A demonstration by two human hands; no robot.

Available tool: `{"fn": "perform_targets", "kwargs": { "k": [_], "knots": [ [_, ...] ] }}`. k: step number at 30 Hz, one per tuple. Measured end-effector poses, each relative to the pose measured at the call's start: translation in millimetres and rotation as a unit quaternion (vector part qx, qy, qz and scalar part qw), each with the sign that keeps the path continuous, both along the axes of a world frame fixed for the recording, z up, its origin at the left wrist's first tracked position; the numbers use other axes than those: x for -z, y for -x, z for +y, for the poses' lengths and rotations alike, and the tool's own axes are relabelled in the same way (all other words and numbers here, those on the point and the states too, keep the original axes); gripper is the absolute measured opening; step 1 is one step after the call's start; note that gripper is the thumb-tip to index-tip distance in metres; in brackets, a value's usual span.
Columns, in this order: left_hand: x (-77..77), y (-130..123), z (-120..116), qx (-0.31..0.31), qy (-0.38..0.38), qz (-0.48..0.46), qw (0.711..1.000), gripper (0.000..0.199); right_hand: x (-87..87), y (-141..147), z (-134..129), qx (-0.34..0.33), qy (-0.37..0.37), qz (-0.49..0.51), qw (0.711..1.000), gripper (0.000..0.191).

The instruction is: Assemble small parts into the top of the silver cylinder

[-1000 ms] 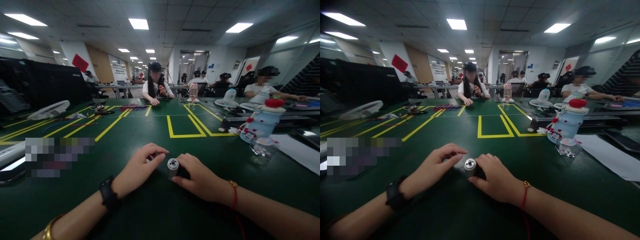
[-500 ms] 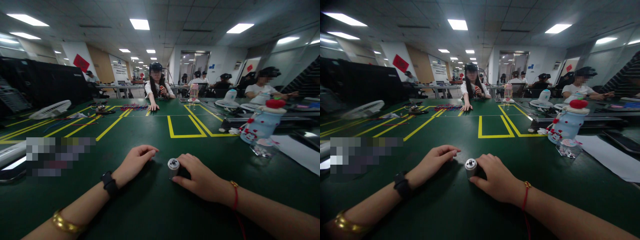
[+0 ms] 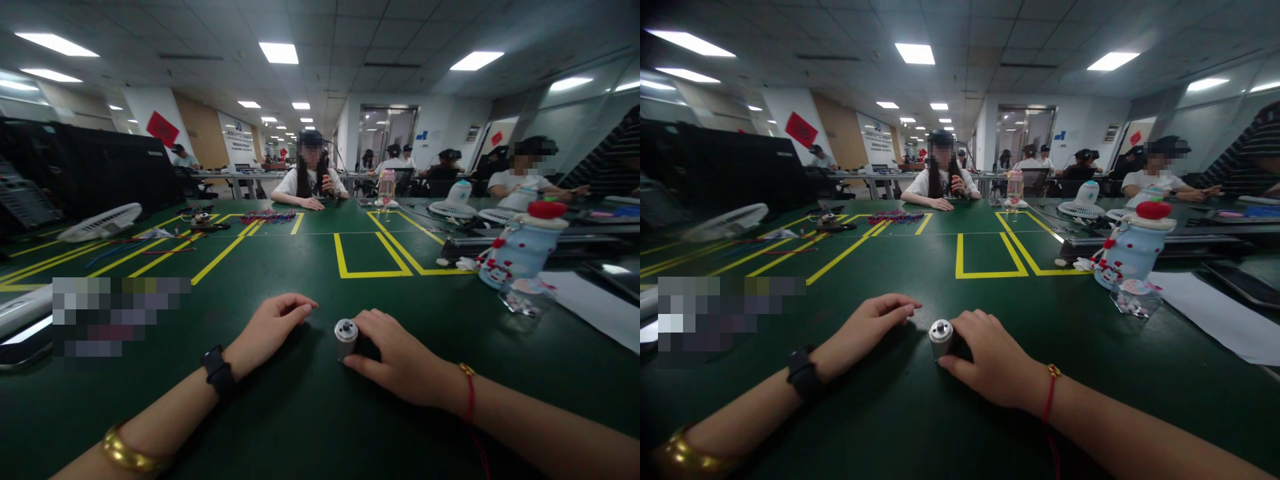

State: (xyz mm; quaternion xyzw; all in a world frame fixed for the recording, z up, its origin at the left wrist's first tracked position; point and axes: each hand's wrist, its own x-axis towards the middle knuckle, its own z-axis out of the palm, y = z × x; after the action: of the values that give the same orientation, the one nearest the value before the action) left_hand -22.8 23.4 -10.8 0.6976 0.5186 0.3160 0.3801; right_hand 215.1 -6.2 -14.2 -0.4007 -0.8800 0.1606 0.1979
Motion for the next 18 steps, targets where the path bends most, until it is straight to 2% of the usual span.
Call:
{"fn": "perform_targets", "kwargs": {
  "k": [18],
  "knots": [
    [-2.9, -2.6, -1.4, 0.008, -0.019, 0.010, 1.000, 0.031, -1.8, -0.1, -3.5, 0.012, 0.008, 0.016, 1.000, 0.025]
  ]
}}
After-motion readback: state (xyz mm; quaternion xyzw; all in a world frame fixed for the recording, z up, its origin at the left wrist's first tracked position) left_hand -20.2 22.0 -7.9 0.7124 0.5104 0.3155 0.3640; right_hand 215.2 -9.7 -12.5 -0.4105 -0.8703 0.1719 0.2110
